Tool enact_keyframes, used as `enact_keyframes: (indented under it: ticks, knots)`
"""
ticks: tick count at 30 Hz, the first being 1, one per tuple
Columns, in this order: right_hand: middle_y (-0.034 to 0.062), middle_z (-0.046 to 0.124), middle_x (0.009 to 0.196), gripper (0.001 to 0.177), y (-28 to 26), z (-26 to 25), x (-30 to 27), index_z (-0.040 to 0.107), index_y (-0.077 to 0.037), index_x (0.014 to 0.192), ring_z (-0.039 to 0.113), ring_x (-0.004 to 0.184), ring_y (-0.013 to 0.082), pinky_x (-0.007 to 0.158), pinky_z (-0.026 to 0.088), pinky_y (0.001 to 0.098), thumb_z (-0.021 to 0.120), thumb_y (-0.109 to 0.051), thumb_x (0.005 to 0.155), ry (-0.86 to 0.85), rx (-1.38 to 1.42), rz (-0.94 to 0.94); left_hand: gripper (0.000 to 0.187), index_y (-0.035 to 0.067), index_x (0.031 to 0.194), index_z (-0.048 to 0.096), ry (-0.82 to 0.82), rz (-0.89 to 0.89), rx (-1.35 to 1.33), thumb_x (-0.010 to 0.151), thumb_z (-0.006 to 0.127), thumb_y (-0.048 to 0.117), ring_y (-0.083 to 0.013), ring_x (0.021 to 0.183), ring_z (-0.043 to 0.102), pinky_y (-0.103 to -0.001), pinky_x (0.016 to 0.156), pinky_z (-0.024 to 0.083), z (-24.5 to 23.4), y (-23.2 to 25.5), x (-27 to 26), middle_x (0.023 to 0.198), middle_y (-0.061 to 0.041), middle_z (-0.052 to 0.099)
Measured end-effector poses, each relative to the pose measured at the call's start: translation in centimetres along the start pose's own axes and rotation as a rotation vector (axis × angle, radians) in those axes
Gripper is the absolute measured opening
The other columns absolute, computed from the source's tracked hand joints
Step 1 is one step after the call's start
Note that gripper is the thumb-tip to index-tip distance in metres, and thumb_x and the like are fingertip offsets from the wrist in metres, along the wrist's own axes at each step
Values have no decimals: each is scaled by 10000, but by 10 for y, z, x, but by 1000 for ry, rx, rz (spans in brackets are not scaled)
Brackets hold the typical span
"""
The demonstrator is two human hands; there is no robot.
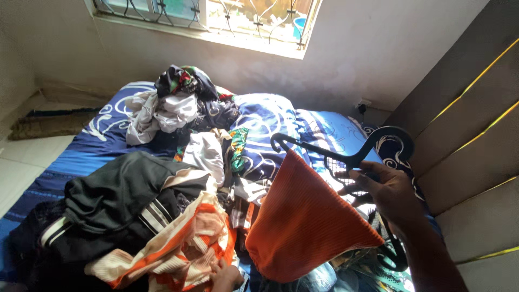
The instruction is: The person handles a pair of orange shorts and a striped shirt from a pile of laundry on a bed and places the shirt onto a plastic hanger.
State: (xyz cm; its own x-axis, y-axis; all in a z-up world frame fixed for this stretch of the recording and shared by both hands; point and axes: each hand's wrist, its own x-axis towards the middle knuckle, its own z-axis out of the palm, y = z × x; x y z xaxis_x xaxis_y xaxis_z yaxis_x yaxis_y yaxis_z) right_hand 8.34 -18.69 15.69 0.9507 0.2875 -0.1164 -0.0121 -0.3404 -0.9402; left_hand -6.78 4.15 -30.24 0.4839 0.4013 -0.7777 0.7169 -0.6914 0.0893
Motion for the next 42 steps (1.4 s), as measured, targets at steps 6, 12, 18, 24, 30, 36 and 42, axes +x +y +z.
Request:
enact_keyframes:
  ticks: [6,12,18,24,30,36,42]
  knots:
    - [230,786,1085,331,10,-9,-4,650,31,1198,778,815,309,612,598,421,645,-143,916,5,45,9,727,158,1521,504,47,-36,52,875,707,425,-372,1609,1,-537,1239,175,4,-13,-7,1754,-137,37]
    - [220,790,1084,312,15,-15,-16,662,37,1177,787,850,299,631,589,421,641,-152,929,35,17,53,794,13,1481,455,165,28,-149,862,715,438,-290,1497,222,-514,1185,266,18,-31,20,1598,-100,298]
    - [173,803,1092,319,14,-7,-27,668,0,1206,785,861,277,644,606,401,633,-160,933,41,-45,50,500,40,1173,718,481,241,-909,829,739,404,-296,1027,729,-385,904,569,-1,-68,31,1087,-172,758]
    - [175,804,1097,319,9,18,-26,668,6,1237,793,849,265,633,616,381,606,-142,961,15,-144,10,209,250,940,856,498,796,-273,769,792,352,-164,823,730,-344,728,565,-48,-124,48,902,-14,798]
    - [162,795,1118,361,13,30,-24,647,15,1286,791,870,257,632,622,364,608,-130,957,-52,-97,-59,238,196,1009,817,614,1244,196,781,764,236,-234,831,721,-371,715,570,-94,-118,38,943,-67,774]
    - [155,801,1106,317,22,34,-20,664,-6,1226,804,870,257,645,655,362,609,-153,950,-112,-142,-91,330,151,1114,766,935,1356,128,786,727,141,-299,868,717,-394,733,575,-197,-122,39,1016,-109,747]
    - [194,774,1123,311,13,48,-20,664,-7,1191,800,863,253,695,606,355,617,-210,960,-35,-163,-89,385,81,1202,692,1058,1338,116,837,711,204,-314,965,707,-413,854,570,-348,-97,-68,1065,-136,712]
